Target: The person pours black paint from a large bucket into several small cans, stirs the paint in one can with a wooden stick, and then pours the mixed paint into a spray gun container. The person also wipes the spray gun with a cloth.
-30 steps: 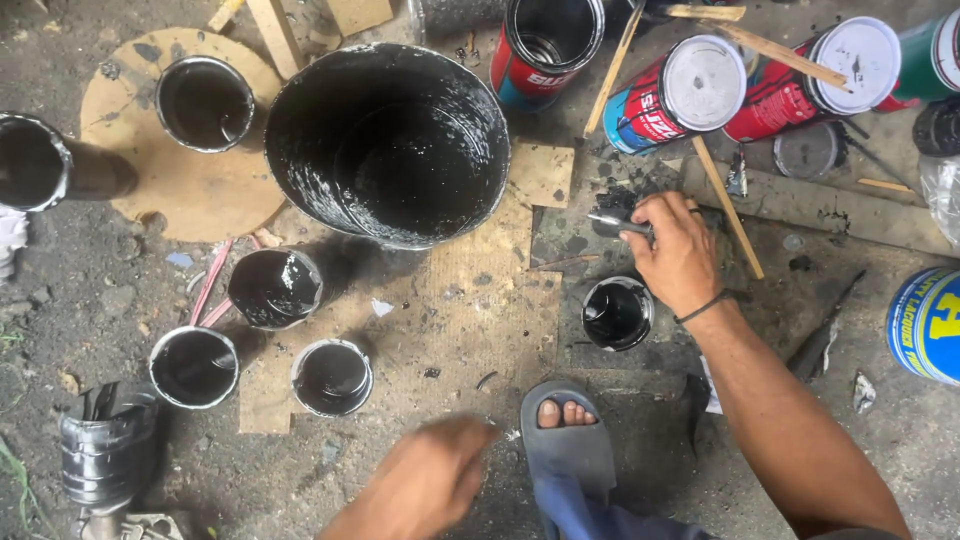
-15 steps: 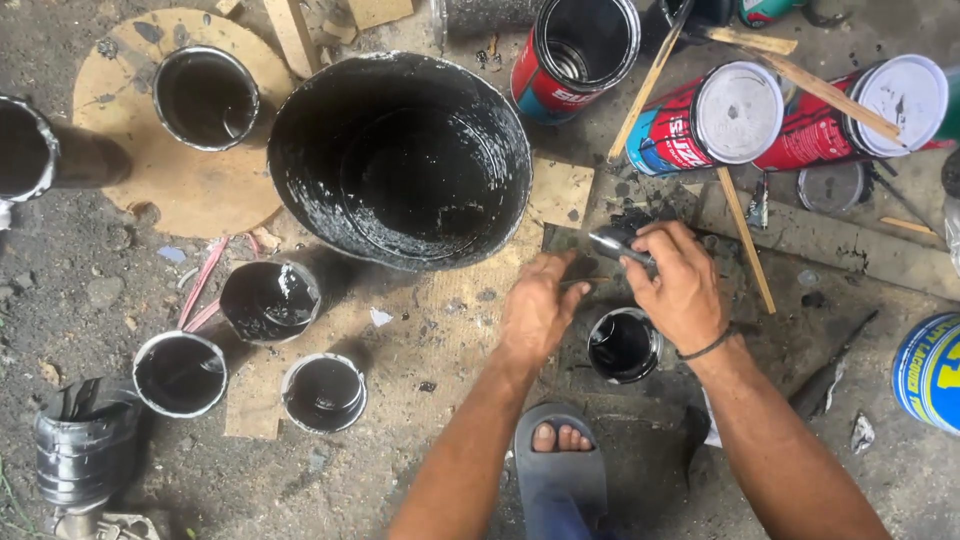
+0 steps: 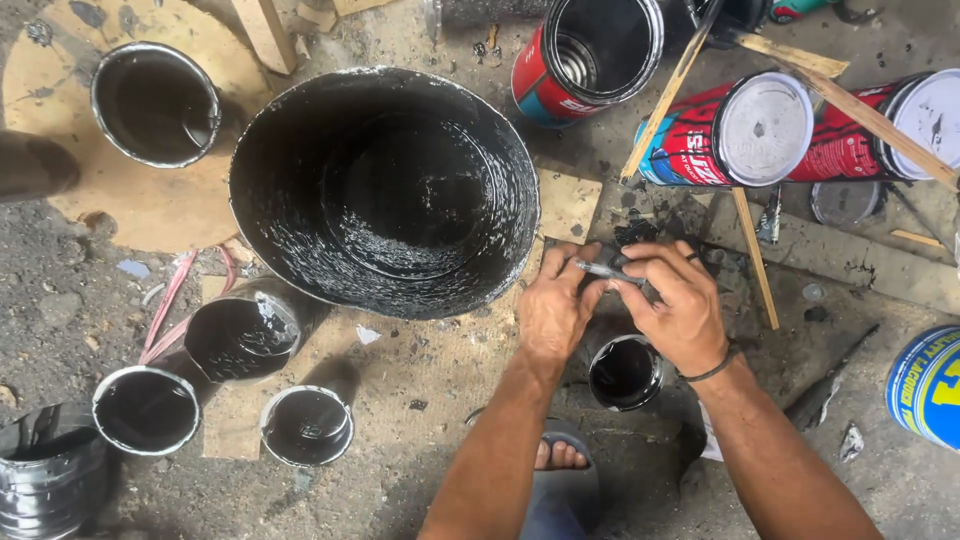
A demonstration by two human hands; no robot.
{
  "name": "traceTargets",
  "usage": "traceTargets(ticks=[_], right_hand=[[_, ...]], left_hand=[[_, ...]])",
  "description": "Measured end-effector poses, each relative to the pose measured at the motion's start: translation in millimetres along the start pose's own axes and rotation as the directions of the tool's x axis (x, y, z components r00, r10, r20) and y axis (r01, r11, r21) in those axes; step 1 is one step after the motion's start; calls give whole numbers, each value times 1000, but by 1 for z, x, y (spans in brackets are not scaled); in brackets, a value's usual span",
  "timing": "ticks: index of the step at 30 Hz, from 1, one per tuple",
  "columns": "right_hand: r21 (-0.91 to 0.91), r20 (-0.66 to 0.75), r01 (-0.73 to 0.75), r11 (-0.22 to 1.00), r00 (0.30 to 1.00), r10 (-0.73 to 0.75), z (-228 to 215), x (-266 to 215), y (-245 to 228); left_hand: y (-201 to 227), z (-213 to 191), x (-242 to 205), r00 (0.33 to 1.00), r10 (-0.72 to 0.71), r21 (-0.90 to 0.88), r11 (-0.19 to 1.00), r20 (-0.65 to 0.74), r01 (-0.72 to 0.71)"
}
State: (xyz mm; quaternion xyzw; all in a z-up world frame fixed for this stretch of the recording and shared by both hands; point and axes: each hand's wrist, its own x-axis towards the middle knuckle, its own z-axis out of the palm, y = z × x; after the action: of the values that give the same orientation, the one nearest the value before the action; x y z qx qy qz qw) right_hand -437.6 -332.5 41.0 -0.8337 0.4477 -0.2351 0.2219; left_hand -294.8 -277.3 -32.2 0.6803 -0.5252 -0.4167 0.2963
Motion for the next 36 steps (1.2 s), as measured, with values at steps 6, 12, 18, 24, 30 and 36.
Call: traceTargets(ticks=[6, 12, 18, 24, 30, 36], right_hand=[[47, -1, 111, 993, 994, -111, 2, -1, 12], [85, 92, 282, 956, 953, -290, -10, 12, 18], [123, 221, 403, 907, 880, -421, -26, 25, 16], [64, -41, 216, 974, 976, -213, -62, 38, 31], [-12, -268, -65, 998, 962, 59, -74, 47, 69], [-56, -284, -80, 995, 957, 61, -77, 38, 75]], left_hand=[[-16, 15, 1, 998, 33, -50, 998, -49, -36], [-21, 22, -1, 998, 32, -64, 997, -51, -35], [-15, 13, 1, 999, 21, -82, 996, -31, -24], [-12, 11, 4, 999, 32, -35, 999, -8, -32], [-10, 9, 4, 997, 78, -39, 996, 7, -78], [7, -8, 3, 995, -21, -106, 994, 97, 32]])
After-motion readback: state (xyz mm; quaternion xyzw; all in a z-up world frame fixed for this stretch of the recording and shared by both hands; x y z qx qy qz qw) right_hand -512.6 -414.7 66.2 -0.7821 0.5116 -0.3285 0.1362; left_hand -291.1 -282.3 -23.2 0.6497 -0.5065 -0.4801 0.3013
